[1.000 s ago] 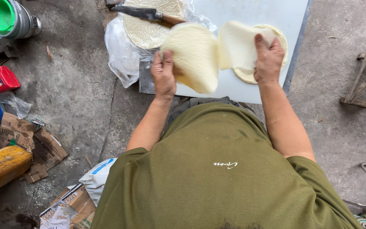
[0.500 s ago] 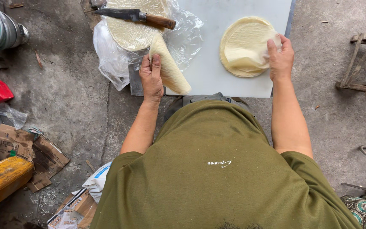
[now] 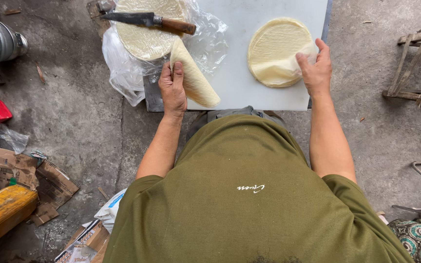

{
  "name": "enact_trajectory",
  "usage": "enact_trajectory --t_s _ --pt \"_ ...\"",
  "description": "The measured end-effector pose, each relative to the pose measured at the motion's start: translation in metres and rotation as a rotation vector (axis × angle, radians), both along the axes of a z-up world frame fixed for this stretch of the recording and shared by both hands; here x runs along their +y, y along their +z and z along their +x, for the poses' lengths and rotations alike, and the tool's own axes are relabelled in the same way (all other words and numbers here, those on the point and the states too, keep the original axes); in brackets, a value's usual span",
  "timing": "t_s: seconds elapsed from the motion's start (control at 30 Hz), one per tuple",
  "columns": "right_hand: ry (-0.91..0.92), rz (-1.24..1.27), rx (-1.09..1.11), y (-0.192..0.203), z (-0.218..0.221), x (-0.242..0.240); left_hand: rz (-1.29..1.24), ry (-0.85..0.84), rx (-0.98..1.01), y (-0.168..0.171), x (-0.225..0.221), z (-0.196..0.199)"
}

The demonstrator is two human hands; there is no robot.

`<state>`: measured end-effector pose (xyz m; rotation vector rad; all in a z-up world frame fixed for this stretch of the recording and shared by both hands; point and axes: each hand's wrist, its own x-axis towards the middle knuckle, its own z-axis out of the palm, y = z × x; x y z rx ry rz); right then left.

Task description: The person peels individual circular spring roll wrappers from a large stack and places them onto a separate pile on a white surface.

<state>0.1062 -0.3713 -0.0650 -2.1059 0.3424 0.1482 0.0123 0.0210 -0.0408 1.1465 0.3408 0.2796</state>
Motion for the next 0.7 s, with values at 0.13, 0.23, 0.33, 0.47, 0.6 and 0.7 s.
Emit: enact_trajectory --t_s 0.13,0.23,0.33,0.47,0.6,0.7 --pt "0.298 -0.359 -0.188 0.005 -0.013 -0.001 0.011 -0.007 0.010 0.000 -0.002 -0.001" --pt "0.065 0.020 -0.101 -0.005 -0.010 0.004 -0.002 -0.012 0.038 0.002 -0.006 -0.001" --pt "0.263 -0.401 -0.234 -0.007 -0.012 0.002 0.029 -0.014 0.038 0.004 -0.007 -0.001" --pt "0.293 -0.726 -0.395 -0.005 -0.007 0.006 0.018 -0.006 0.027 0.005 -0.007 -0.002" --pt "0.388 -0.586 -0.496 -0.015 0.032 0.019 0.013 -0.008 0.030 0.007 -0.007 -0.006" --pt "0.476 -0.584 -0.543 -0.030 0.064 0.030 0.024 -0.018 0.012 0.011 -0.009 -0.009"
